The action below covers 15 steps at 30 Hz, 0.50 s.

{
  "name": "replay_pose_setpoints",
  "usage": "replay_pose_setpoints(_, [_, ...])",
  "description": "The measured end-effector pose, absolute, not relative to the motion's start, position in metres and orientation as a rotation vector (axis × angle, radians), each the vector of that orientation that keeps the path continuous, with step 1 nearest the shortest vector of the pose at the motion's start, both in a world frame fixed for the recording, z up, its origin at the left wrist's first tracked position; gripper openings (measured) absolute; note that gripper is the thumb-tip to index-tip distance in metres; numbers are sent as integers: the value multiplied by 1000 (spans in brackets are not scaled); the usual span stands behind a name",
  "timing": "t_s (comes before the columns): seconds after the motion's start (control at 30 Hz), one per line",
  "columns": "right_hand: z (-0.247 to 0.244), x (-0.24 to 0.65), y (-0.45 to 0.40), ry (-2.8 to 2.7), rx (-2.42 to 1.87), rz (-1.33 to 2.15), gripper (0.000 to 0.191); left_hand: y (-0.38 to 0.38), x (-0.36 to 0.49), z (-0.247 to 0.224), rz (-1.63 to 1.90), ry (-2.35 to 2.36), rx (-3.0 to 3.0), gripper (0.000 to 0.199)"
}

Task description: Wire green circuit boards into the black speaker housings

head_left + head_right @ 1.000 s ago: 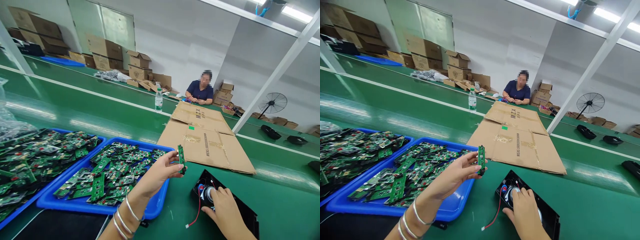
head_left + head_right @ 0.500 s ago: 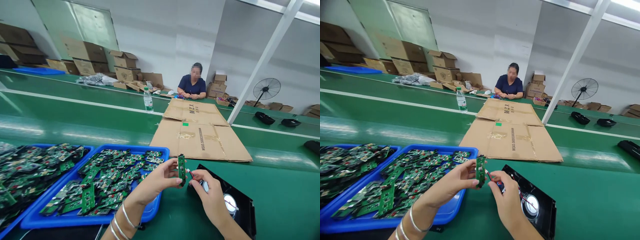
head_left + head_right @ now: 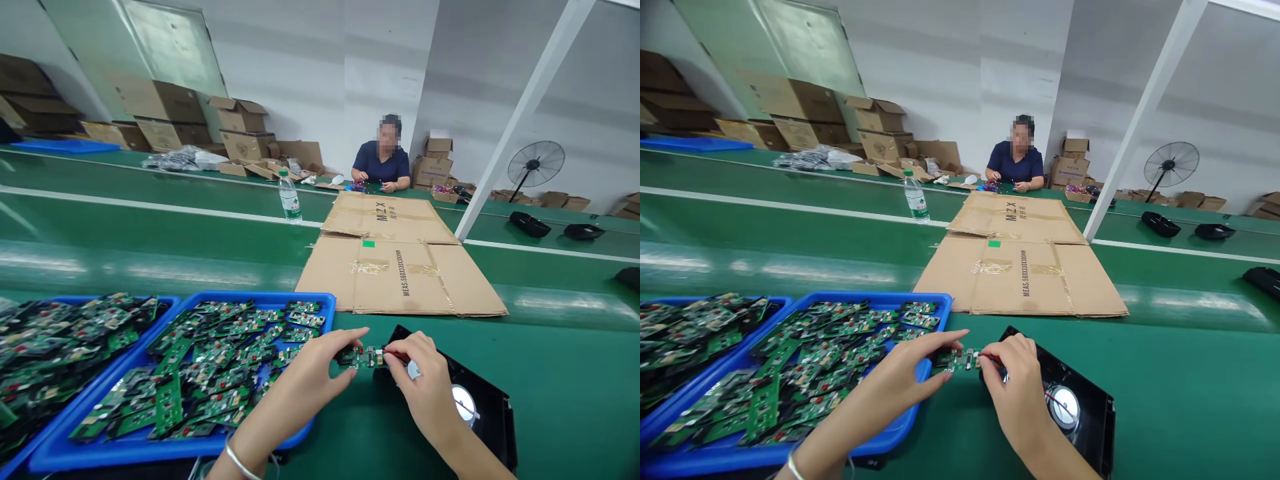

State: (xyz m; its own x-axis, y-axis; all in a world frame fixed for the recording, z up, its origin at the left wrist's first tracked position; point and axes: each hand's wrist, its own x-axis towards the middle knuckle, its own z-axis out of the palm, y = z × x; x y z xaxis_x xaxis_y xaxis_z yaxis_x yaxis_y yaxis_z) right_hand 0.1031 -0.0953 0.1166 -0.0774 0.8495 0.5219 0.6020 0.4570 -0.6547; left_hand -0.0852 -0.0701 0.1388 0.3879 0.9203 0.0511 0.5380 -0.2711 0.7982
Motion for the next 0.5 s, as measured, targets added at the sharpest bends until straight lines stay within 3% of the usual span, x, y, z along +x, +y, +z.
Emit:
replay_pose_setpoints(0.27, [117, 98, -100, -1823, -1212, 355, 13, -74, -78, 143, 925, 955, 1545, 56])
replay_pose_setpoints(0.5, [117, 98, -99, -1751, -1192, 264, 13, -73, -68, 143, 1007, 865, 1293, 48])
